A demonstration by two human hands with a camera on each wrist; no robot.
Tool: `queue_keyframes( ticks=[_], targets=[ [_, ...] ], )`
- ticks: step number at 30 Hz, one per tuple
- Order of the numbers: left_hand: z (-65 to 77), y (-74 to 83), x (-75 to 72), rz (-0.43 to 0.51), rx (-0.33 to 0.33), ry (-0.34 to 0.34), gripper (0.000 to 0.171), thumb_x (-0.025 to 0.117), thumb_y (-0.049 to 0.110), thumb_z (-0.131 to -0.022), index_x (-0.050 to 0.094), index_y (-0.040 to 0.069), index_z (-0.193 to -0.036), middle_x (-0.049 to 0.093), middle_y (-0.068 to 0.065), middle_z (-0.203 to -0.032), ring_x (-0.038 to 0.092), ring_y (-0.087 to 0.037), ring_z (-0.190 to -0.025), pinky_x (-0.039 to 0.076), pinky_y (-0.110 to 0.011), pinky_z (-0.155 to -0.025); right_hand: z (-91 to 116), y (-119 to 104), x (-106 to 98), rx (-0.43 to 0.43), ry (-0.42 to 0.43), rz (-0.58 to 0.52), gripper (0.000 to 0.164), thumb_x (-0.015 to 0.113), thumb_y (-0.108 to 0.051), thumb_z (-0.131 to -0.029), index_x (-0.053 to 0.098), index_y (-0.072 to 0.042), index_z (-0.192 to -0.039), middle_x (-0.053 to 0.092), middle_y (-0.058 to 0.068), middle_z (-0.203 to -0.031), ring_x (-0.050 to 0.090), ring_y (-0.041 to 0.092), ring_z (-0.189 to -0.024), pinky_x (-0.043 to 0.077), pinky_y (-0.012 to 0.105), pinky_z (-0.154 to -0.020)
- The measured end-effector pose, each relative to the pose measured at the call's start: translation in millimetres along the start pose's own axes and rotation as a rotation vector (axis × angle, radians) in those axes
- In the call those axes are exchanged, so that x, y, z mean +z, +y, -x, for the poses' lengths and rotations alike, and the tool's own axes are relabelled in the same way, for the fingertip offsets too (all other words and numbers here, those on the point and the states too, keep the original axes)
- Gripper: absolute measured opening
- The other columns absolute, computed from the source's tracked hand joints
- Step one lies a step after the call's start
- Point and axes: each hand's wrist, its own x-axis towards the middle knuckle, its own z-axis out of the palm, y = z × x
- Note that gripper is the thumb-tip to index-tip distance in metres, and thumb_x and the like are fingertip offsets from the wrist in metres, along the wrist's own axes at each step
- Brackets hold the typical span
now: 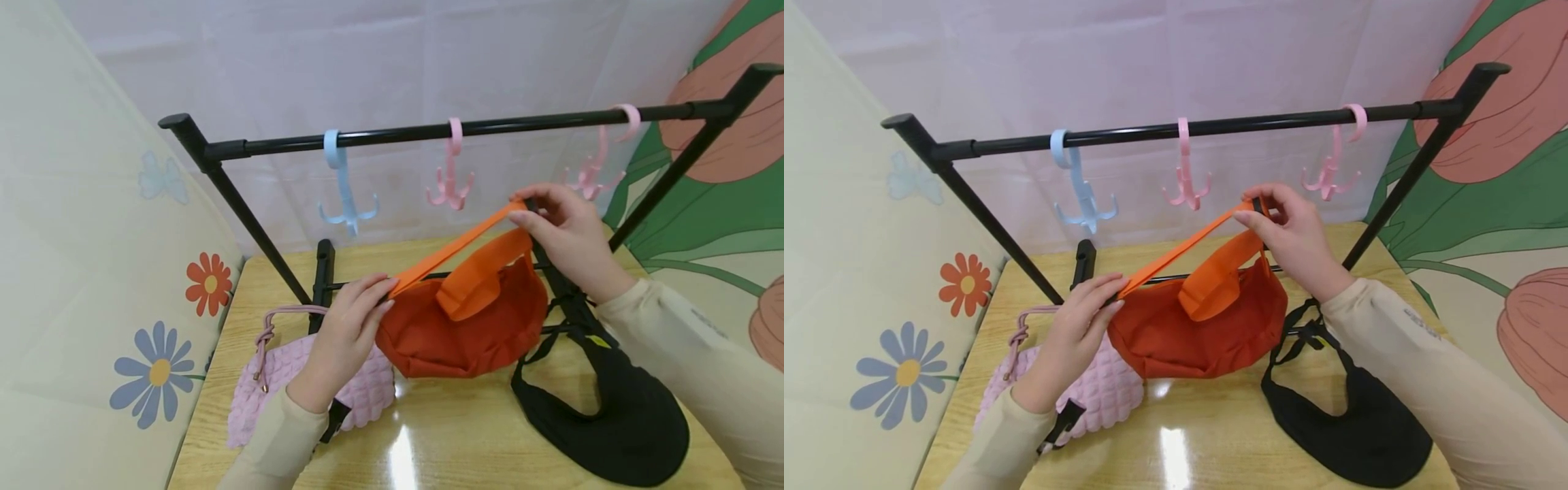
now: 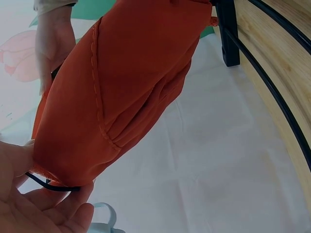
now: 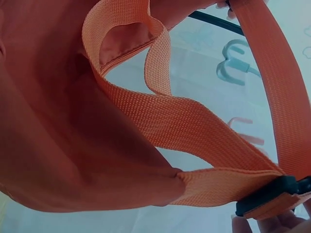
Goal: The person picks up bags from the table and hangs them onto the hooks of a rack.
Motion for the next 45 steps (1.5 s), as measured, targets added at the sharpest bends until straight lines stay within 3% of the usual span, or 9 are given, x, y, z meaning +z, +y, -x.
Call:
queue_keyframes(
  ticks=[11, 20, 28, 35, 45],
  targets=[
    [-2.1, 1.6, -1.7, -0.01, -0.019, 0.003, 0.035, 0.068, -0.002, -0.088, 0.064, -0.001, -0.123, 0.06, -0.02, -0.123, 0.056, -0.035, -0.111, 0.047, -0.046, -0.094, -4.3, -3.9, -0.1, -0.008, 0.003, 0.005, 0.02, 0.062, -0.001, -0.093, 0.066, -0.004, -0.112, 0.064, -0.001, -0.105, 0.054, 0.013, -0.088, 0.047, 0.014, -0.073],
    [-3.1, 2.9, -2.9, -0.007, -0.026, 0.007, 0.034, 0.068, -0.001, -0.088, 0.064, -0.001, -0.122, 0.061, -0.019, -0.122, 0.057, -0.034, -0.111, 0.048, -0.046, -0.094, -5.6, -6.7, 1.1, -0.013, 0.009, 0.003, 0.019, 0.061, 0.0, -0.094, 0.063, 0.004, -0.113, 0.062, -0.002, -0.105, 0.055, 0.013, -0.087, 0.047, 0.015, -0.072],
    [-3.7, 3.2, -3.9, -0.016, -0.033, 0.002, 0.035, 0.067, -0.001, -0.089, 0.064, 0.0, -0.123, 0.061, -0.019, -0.123, 0.056, -0.034, -0.111, 0.048, -0.045, -0.095, -7.1, -7.4, 1.3, -0.03, 0.012, 0.0, 0.019, 0.061, 0.001, -0.093, 0.065, -0.001, -0.112, 0.063, 0.0, -0.105, 0.056, 0.013, -0.087, 0.048, 0.015, -0.072],
    [-4.1, 4.2, -4.8, -0.017, -0.045, -0.003, 0.034, 0.067, -0.001, -0.089, 0.064, -0.001, -0.123, 0.06, -0.019, -0.124, 0.056, -0.034, -0.113, 0.048, -0.045, -0.095, -8.0, -8.2, 1.3, -0.019, 0.004, -0.013, 0.02, 0.06, 0.001, -0.094, 0.063, 0.005, -0.113, 0.061, 0.0, -0.105, 0.055, 0.013, -0.088, 0.048, 0.015, -0.073],
    [-5.6, 3.8, -5.0, -0.008, -0.026, 0.012, 0.034, 0.067, -0.002, -0.088, 0.064, -0.002, -0.123, 0.061, -0.019, -0.123, 0.057, -0.034, -0.111, 0.048, -0.045, -0.094, -10.1, -8.9, 0.9, -0.025, 0.003, -0.003, 0.019, 0.06, 0.0, -0.094, 0.064, 0.002, -0.113, 0.061, 0.003, -0.107, 0.055, 0.013, -0.089, 0.048, 0.015, -0.074]
  ],
)
